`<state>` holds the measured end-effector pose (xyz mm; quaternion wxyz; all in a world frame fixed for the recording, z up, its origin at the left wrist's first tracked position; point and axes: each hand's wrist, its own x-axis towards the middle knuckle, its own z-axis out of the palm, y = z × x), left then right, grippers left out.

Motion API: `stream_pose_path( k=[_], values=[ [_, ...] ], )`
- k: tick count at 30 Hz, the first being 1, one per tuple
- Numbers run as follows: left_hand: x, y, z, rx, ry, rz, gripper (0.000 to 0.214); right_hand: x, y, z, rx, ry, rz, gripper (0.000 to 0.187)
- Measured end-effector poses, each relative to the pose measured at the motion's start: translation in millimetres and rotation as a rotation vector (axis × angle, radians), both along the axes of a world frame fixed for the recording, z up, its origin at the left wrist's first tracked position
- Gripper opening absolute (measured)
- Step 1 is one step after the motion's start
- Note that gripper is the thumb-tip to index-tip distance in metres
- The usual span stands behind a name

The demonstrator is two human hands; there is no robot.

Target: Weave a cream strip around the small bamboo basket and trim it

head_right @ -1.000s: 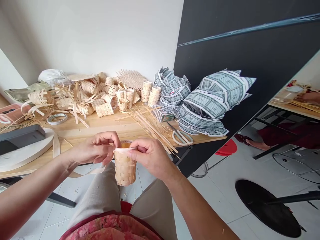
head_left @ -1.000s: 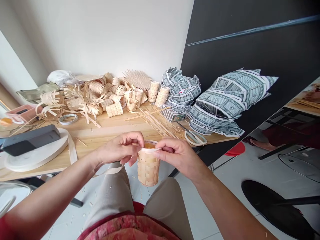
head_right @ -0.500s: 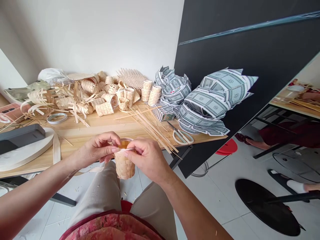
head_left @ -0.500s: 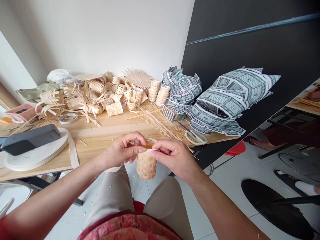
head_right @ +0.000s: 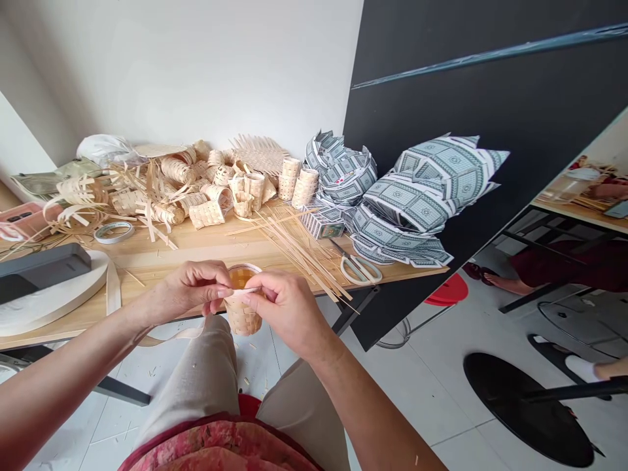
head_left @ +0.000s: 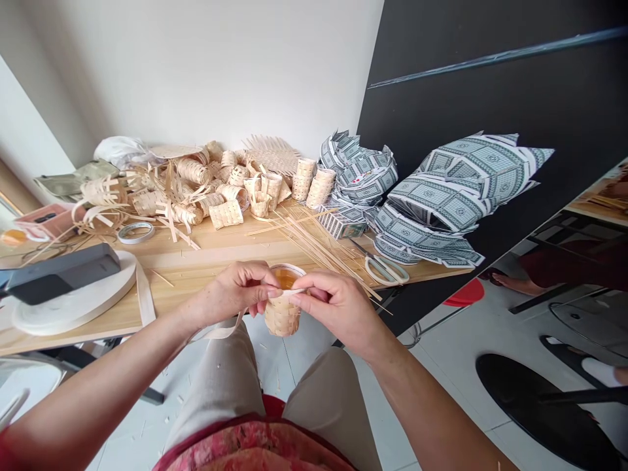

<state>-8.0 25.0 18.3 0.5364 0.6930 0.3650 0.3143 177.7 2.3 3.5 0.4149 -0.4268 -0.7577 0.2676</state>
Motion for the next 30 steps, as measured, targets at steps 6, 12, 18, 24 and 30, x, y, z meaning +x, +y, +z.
stream_pose_path(
  k=[6, 12, 18, 24, 30],
  values=[
    [-4.6, 6.4, 3.0, 0.071, -0.028, 0.006, 0.038, -4.2, 11.0, -4.2, -0.126, 0.082, 0.038, 0.011],
    [-9.7, 19.2, -15.3, 0.143, -0.017, -0.020, 0.036, -10.7, 22.7, -13.8, -0.168, 0.073, 0.011, 0.014],
    [-10.2, 25.0, -24.8, 0.203, -0.008, -0.057, 0.037, -9.2, 26.3, -25.8, -0.152, 0.126, 0.022, 0.017],
    [-2.8, 21.2, -24.9, 0.375, 0.011, -0.025, 0.038, -4.4, 25.4, -30.4, -0.134, 0.124, 0.005, 0.014],
    [9.7, 17.9, -35.8, 0.470, -0.038, 0.159, 0.030, -3.2, 21.2, -29.5, -0.145, 0.125, -0.031, 0.012]
  ],
)
